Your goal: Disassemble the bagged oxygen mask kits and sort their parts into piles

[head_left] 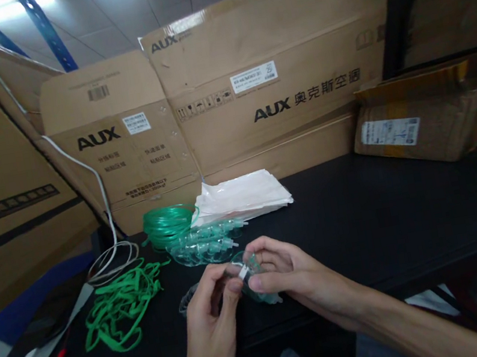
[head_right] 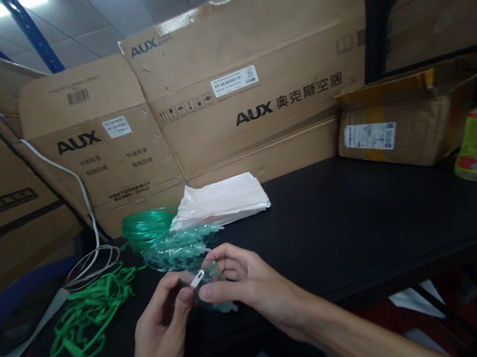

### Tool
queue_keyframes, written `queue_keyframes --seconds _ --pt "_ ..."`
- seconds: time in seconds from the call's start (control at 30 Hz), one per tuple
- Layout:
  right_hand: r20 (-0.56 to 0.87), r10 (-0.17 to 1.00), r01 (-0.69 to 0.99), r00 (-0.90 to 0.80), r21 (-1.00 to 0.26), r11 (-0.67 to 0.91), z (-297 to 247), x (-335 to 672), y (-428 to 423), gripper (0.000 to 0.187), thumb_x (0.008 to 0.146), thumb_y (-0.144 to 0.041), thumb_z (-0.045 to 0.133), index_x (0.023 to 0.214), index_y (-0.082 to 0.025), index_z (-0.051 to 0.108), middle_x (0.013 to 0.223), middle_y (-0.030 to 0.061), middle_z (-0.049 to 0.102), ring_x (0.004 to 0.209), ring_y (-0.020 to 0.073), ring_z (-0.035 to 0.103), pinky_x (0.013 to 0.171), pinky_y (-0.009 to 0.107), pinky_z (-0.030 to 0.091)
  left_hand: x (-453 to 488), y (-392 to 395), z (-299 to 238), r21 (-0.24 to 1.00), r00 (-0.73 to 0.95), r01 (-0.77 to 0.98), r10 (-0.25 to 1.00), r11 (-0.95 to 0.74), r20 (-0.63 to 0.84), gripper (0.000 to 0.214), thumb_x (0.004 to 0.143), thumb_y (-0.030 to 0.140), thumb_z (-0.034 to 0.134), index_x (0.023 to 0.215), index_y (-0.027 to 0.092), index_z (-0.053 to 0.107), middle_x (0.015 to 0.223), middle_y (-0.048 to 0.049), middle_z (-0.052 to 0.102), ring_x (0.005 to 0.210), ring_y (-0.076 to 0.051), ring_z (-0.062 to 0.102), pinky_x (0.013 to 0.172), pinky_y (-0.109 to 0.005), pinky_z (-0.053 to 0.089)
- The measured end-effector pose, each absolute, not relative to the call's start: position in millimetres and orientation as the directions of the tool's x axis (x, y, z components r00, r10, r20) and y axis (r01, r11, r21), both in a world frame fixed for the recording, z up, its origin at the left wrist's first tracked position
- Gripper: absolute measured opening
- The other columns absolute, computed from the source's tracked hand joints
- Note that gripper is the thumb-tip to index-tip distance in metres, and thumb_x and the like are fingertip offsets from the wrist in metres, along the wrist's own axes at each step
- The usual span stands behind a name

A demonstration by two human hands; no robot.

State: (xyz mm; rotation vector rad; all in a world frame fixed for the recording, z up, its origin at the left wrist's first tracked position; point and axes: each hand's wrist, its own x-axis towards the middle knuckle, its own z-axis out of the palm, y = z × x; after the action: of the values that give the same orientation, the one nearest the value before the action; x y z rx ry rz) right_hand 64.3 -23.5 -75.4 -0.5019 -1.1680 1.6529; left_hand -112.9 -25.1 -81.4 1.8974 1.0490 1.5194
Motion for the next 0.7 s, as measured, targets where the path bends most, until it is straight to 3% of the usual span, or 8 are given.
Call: queue_keyframes --seconds 0.23,0.43,0.7 --pt "0.185 0.871 -0.468 -0.456 -0.882 -0.058 -76.2 65.6 -25.2 0.042 0.07 -0.024 0.091 0.102 -0.019 0.063 0.087 -0.0021 0.062 0.081 0.0117 0.054 0.071 0.024 0.039 -117.0 -25.4 -81.5 0.783 0.134 0.222 0.813 -0.581 0.566 0.028 0.094 0.043 0.064 0.079 0.019 0.067 0.075 0.0001 0.061 0.07 -0.013 0.059 0.064 -0.016 0.05" --pt "0.211 0.859 -0.451 -0.466 -0.892 -0.025 -77.7 65.4 -24.8 0.038 0.069 -0.026 0.092 0.095 -0.016 0.066 0.089 0.0002 0.063 0.084 0.0129 0.055 0.074 0.023 0.041 -117.4 -26.0 -80.3 0.825 0.151 0.198 0.849 -0.528 0.507 0.034 0.093 0.049 0.064 0.077 0.019 0.065 0.075 -0.0011 0.06 0.072 -0.015 0.058 0.067 -0.019 0.05" --pt "0.192 0.84 -0.551 -0.508 -0.821 -0.146 -73.6 63.7 -26.5 0.028 0.086 -0.037 0.078 0.097 -0.013 0.068 0.088 0.0051 0.065 0.078 0.0155 0.062 0.076 0.032 0.053 -119.3 -27.4 -82.9 0.862 0.127 0.2 0.885 -0.466 0.448 0.041 0.092 0.057 0.06 0.078 0.019 0.062 0.072 -0.0005 0.056 0.066 -0.015 0.054 0.061 -0.021 0.05"
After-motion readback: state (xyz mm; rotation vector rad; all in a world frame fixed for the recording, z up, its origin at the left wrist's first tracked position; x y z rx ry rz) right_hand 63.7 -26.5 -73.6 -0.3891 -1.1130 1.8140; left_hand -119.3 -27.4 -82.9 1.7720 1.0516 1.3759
